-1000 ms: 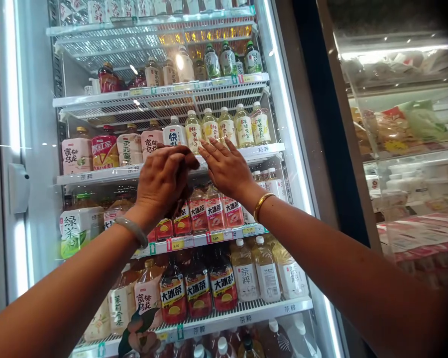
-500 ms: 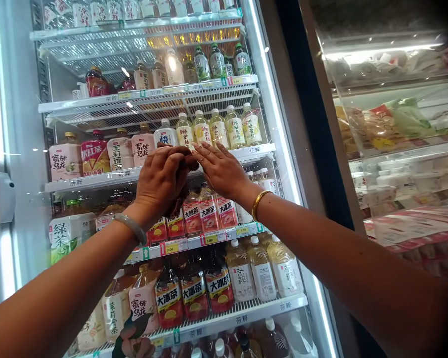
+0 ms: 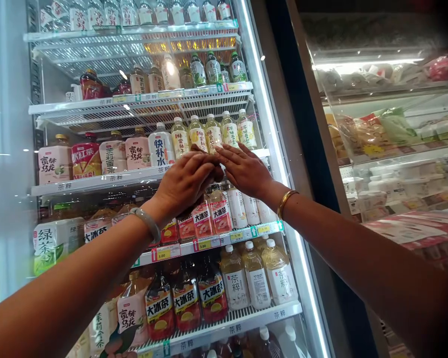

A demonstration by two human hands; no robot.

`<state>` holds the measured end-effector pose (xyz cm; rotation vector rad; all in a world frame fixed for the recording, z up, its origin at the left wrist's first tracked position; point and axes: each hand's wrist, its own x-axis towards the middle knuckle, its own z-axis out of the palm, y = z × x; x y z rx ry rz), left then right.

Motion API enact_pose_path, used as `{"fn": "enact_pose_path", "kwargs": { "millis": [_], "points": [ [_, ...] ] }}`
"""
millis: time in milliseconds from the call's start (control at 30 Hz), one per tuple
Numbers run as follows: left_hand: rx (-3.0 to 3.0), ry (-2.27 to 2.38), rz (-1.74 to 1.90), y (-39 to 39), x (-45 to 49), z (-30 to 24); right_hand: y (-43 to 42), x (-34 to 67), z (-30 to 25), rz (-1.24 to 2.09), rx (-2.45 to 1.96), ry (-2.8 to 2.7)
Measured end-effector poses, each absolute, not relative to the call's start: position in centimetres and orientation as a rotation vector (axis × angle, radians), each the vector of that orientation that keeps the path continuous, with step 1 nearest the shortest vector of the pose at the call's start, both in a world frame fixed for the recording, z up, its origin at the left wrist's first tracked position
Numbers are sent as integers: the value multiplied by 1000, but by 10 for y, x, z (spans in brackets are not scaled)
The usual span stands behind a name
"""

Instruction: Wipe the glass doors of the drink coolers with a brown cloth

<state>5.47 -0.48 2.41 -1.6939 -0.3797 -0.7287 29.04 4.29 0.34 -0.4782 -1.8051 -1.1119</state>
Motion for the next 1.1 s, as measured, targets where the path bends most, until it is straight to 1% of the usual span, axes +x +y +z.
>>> {"fn": "enact_pose_path", "kwargs": {
  "millis": [167,400,500,600,733,833,967,1100],
  "points": [
    [-1588,-556,-1226,6,96,16,50,290,3,-995,-422,-1755],
    [-1787,-473,-1871,13,166,-6,53,295,-10,-770,-229,-1660],
    [-1999,-371,-2020,11,172,-10,49,289,-21,-707,-265,-1598],
    [-2074,-353,-1944,6,157,-4,42,285,-29,-731,-376,-1531],
    [-1765,-483,-1587,4,121,20,25,288,-22,-872,-490,-1572],
    [-1639,-584,-1356,9,98,37,16,276,-11,-880,-549,-1559],
    [-1617,-653,-1317,21,87,37,21,245,-12,-872,-560,-1484],
    [-1618,-699,-1319,26,90,26,27,246,-20,-975,-534,-1543]
  ]
}}
